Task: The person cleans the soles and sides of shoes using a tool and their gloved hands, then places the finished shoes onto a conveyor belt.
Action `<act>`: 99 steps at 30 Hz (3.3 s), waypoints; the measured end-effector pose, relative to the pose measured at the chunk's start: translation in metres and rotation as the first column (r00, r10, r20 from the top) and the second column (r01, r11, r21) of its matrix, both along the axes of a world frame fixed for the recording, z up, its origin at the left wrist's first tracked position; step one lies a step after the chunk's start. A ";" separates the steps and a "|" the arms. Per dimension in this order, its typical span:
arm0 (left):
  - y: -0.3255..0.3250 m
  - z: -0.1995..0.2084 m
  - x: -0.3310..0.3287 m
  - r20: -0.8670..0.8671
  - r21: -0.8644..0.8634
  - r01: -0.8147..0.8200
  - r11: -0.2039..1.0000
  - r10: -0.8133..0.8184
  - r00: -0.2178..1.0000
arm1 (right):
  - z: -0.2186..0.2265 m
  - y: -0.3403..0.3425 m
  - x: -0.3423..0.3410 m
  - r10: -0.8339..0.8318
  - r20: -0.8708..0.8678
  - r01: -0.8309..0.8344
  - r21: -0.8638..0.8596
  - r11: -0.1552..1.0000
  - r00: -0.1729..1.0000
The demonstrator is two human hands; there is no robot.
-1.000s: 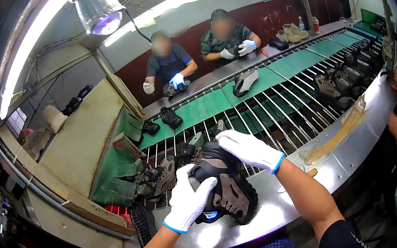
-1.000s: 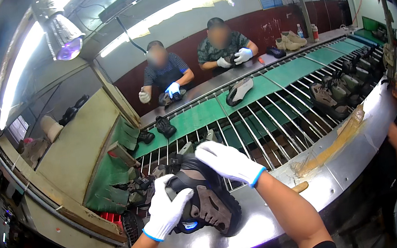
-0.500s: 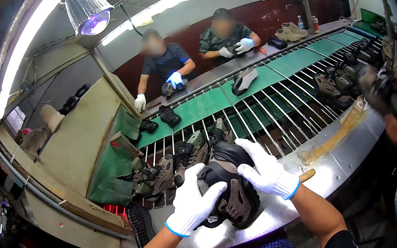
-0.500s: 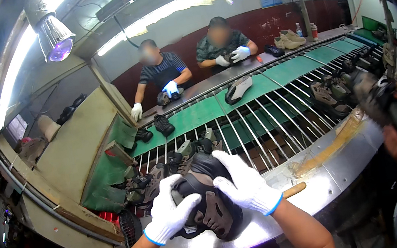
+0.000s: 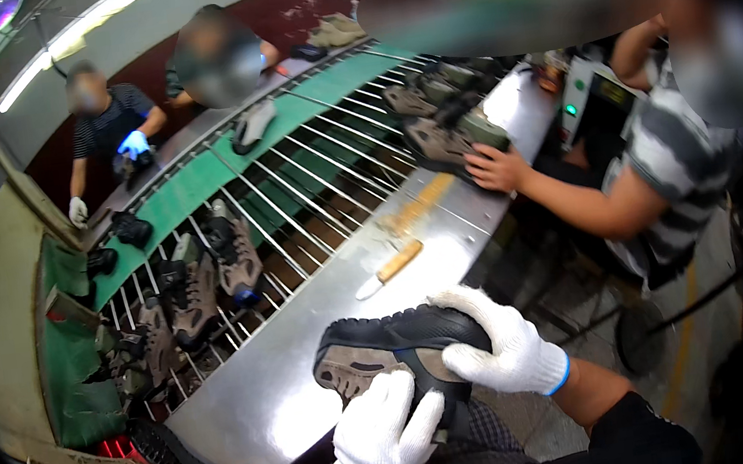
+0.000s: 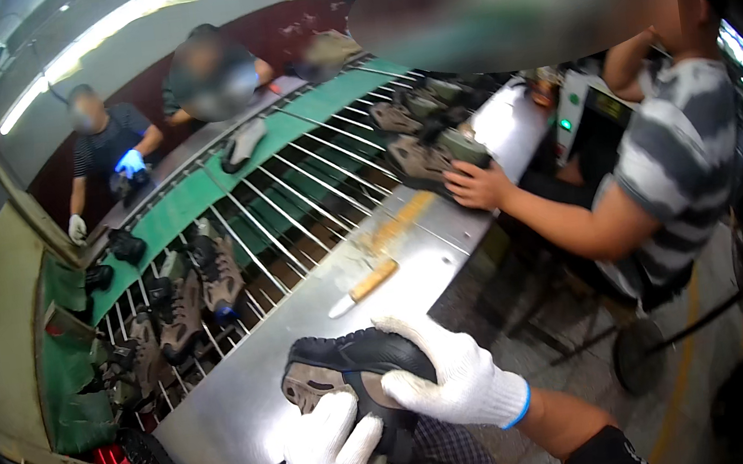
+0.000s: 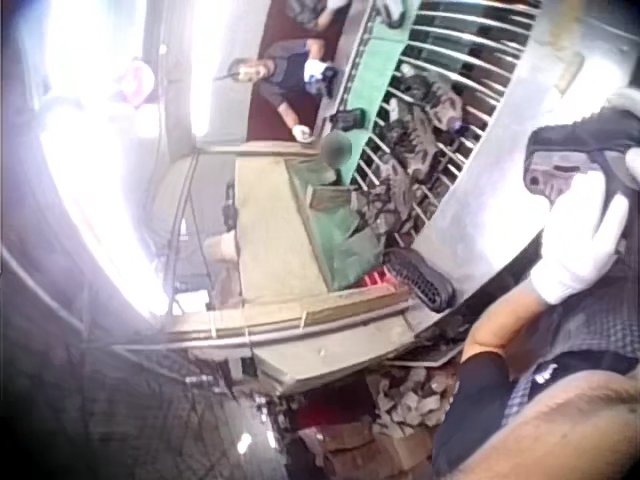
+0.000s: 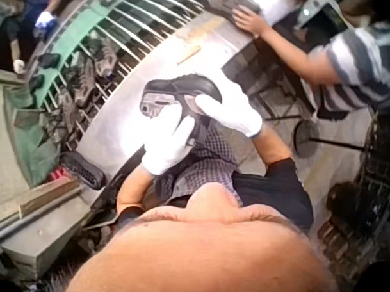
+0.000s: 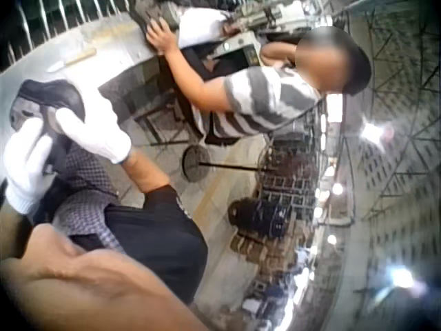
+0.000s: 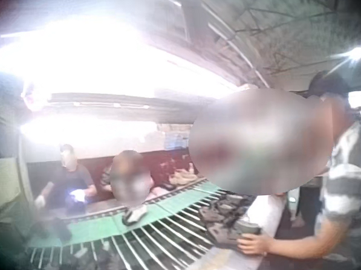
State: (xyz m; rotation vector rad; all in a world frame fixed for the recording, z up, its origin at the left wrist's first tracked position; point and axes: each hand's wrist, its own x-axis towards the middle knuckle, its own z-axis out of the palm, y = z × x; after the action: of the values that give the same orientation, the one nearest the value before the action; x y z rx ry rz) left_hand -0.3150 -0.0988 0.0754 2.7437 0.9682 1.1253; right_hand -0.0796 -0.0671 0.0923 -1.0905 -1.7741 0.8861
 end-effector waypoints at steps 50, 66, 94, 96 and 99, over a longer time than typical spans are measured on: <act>-0.072 0.195 -0.223 0.308 0.119 -0.356 0.927 0.306 0.901 | -0.172 0.437 -0.203 -0.216 -0.539 -0.151 -0.556 0.817 0.814; -0.079 -0.047 -0.099 0.810 -0.275 0.902 0.333 0.586 0.030 | 0.039 0.066 -0.122 0.546 0.294 -0.620 0.347 0.704 0.784; -0.074 -0.058 -0.158 0.197 -0.334 -0.741 0.583 0.812 0.550 | -0.234 -0.072 0.014 -0.221 -0.877 -0.847 -0.473 0.245 0.426; -0.024 -0.053 -0.197 0.112 -0.142 -0.866 0.480 0.877 0.468 | -0.213 -0.086 0.016 -0.262 -0.893 -0.886 -0.420 0.195 0.366; 0.039 -0.098 -0.275 0.064 -0.451 -0.810 0.375 0.919 0.390 | -0.202 -0.091 -0.005 -0.472 -0.852 -0.895 -0.373 0.244 0.227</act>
State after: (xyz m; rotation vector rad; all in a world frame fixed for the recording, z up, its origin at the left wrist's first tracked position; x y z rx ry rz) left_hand -0.5903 -0.0601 -0.0224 1.5330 2.4224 1.1803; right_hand -0.0842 -0.1580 -0.1099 -0.3286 -0.0115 2.4772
